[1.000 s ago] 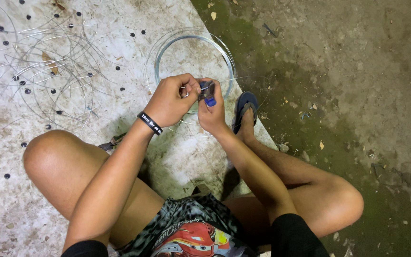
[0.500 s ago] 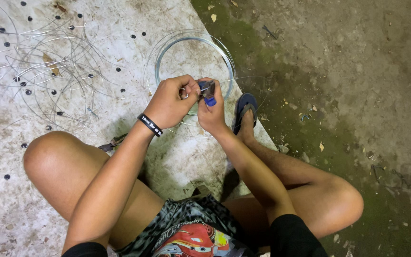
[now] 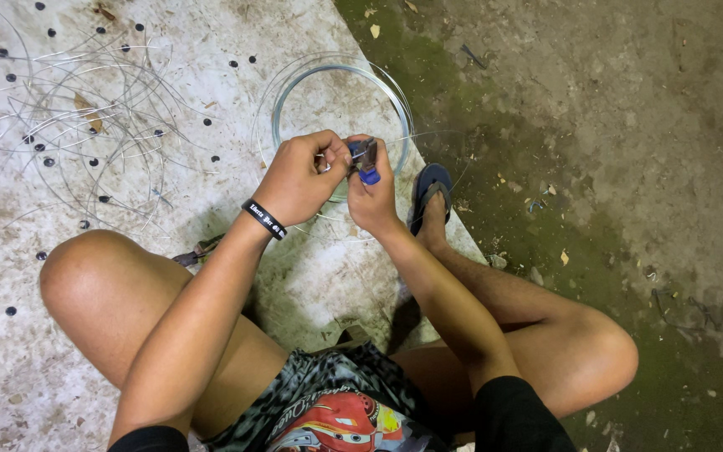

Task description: The person sits on the floor and repeatedly threads a thin wire through a small black bead, then wraps the wire around a circular metal frame. They use pliers to cut the wire after each wrap. The process is repeated multiple times, creating a series of radial spokes on the frame.

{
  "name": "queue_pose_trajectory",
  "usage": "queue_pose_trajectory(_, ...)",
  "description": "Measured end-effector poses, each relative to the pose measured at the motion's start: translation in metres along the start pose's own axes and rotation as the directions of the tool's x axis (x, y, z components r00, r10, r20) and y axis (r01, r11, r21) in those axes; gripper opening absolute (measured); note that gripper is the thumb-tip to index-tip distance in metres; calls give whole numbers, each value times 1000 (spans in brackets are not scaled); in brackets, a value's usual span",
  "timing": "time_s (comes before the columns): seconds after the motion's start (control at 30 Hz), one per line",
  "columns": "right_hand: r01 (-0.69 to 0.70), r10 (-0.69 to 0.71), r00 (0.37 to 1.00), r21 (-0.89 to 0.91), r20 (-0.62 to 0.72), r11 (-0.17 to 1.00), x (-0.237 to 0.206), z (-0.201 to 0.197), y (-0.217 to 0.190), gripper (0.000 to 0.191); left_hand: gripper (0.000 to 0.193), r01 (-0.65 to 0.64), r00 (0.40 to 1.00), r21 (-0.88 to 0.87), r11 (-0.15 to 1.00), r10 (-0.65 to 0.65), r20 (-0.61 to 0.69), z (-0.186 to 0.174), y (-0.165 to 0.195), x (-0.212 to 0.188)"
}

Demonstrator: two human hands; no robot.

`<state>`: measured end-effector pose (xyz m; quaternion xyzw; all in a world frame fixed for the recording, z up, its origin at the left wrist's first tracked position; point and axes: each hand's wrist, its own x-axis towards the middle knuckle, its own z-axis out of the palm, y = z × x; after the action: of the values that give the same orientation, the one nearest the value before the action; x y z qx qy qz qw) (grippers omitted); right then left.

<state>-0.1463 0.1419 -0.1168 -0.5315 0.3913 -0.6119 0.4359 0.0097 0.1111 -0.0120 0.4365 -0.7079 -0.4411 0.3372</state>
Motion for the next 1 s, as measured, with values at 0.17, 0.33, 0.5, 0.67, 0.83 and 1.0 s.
queue_pose_trajectory(0.17, -10, 10, 1000, 15, -2, 1000, 1, 0, 2, 39, 12, -7, 1000, 2, 1000, 7, -3, 0, 0, 0)
queue_pose_trajectory(0.33, -10, 10, 1000, 28, -2, 1000, 0, -1, 4, 37, 12, 3, 1000, -3, 1000, -3, -11, 1, 2, 1)
queue_pose_trajectory(0.5, -29, 29, 1000, 14, -3, 999, -2, -3, 3, 41, 13, 29, 999, 10, 1000, -29, -26, 4, 4, -1)
queue_pose_trajectory(0.67, -44, 44, 999, -3, 2, 999, -3, -5, 1, 42, 13, 18, 999, 27, 999, -17, -40, 6, 6, -1)
queue_pose_trajectory(0.83, -58, 58, 998, 7, -1, 998, -3, -4, 1, 44, 12, 12, 999, 19, 1000, -11, -41, 6, 6, -1)
queue_pose_trajectory(1.0, -63, 62, 998, -27, -16, 998, -3, -4, 0, 39, 12, 2, 999, 16, 1000, -1, -51, 8, 6, -1)
